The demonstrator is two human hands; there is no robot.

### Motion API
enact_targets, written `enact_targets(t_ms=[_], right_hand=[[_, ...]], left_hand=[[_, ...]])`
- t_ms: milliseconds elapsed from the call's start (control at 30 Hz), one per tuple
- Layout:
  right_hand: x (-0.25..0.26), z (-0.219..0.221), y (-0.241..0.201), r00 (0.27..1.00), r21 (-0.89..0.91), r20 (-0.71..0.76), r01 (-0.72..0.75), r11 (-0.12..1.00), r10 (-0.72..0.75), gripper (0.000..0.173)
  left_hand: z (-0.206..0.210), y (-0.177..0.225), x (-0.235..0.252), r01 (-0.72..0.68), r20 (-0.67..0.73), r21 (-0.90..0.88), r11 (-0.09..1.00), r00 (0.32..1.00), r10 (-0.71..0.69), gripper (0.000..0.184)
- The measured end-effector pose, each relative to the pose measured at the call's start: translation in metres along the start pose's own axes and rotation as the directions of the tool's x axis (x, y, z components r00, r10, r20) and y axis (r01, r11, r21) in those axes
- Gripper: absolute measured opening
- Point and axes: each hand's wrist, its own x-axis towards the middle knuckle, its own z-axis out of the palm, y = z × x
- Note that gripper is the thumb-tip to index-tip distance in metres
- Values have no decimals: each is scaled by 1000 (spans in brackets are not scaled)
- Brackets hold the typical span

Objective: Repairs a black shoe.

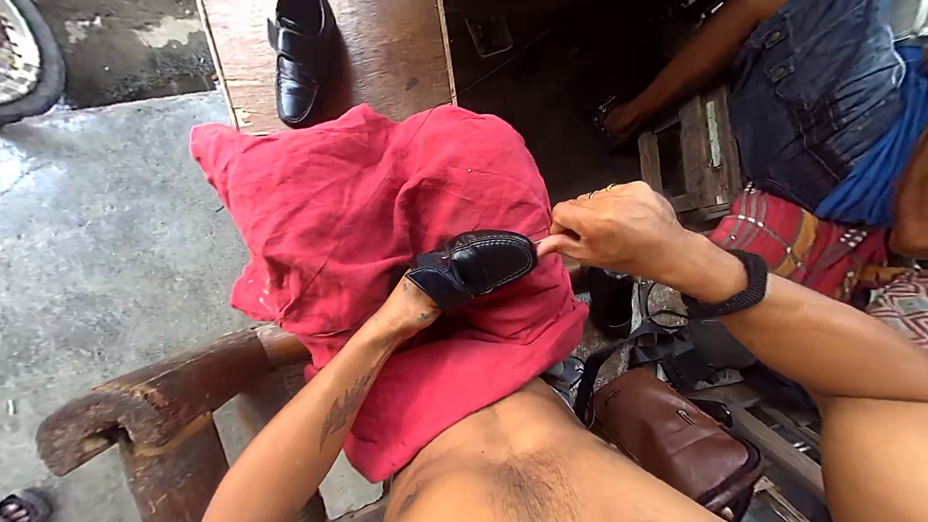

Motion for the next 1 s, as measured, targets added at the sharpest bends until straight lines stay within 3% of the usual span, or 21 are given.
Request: enact_targets(t_ms=[133,233,333,433,500,567,633,700,767,833,933,1000], right_hand=[[-14,9,17,983,-77,-79,-174,982,168,66],[-38,6,35,921,-34,-81,-384,923,381,73],[-68,18,39,878,13,-93,-470,883,469,71],[-76,44,21,912,306,85,-407,861,401,69],[-78,63,8,947,562,159,-318,763,278,66],[-79,74,0,979,812,108,-186,553,171,53],[-77,76,-8,980,928,-55,-22,373,193,26],[-70,73,-15,923,894,-223,66,442,312,10],[-58,69,-22,844,828,-338,55,558,417,11],[-46,67,-25,814,778,-375,16,627,444,12],[-33,62,-27,884,752,-260,-67,656,389,12],[-34,49,-29,940,857,-149,-32,514,306,13]], left_hand=[[2,5,2,-22,-7,82,996,1000,22,26],[-5,4,2,-19,-4,130,991,1000,20,27],[-7,6,3,-17,12,166,986,1000,15,27],[-3,14,5,-20,2,262,965,1000,20,25],[-2,15,4,1,-22,233,972,1000,4,26],[-1,14,4,30,-45,194,981,999,-22,26],[-2,12,4,44,-43,165,985,998,-38,28],[-2,12,5,52,-43,167,985,998,-45,29],[-1,14,5,63,-53,166,984,997,-55,27],[-1,13,5,63,-52,157,986,997,-55,28],[2,16,7,65,-57,173,983,997,-56,26],[4,18,9,68,-64,157,985,996,-58,25]])
